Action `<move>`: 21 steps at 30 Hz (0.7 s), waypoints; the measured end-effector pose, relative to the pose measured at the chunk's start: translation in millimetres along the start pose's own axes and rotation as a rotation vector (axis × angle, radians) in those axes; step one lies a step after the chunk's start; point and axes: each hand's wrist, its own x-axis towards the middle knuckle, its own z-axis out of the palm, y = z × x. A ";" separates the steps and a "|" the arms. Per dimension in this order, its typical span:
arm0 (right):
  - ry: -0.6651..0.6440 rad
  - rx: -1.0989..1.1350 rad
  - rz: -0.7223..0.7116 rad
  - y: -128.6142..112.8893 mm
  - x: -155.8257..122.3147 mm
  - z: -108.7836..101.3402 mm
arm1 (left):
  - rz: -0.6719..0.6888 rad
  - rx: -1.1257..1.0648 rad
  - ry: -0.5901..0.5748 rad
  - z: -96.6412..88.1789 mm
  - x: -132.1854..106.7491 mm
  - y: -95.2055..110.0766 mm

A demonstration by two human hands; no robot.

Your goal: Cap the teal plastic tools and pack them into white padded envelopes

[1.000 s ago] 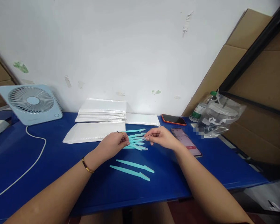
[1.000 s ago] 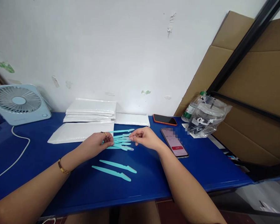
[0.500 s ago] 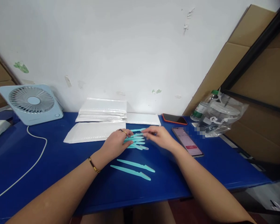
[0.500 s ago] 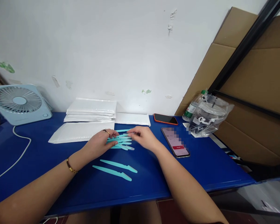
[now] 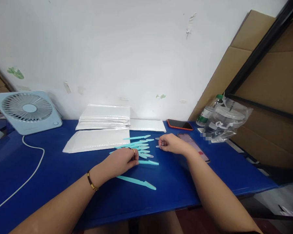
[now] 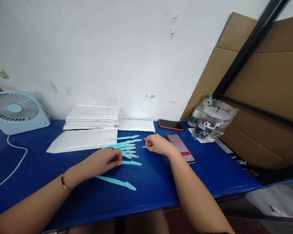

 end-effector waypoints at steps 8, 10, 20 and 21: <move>0.361 0.891 -0.016 -17.7 9.1 9.0 | -0.170 -0.491 0.145 -1.5 8.0 -20.9; 0.462 1.038 -0.002 -22.9 12.0 12.1 | -0.165 -0.559 0.149 -1.3 9.4 -22.3; 0.475 1.142 -0.039 -36.9 14.3 24.7 | -0.175 -0.650 0.175 -3.8 11.1 -24.1; 0.464 1.142 -0.043 -38.8 14.6 26.6 | -0.174 -0.653 0.176 -3.5 11.2 -24.2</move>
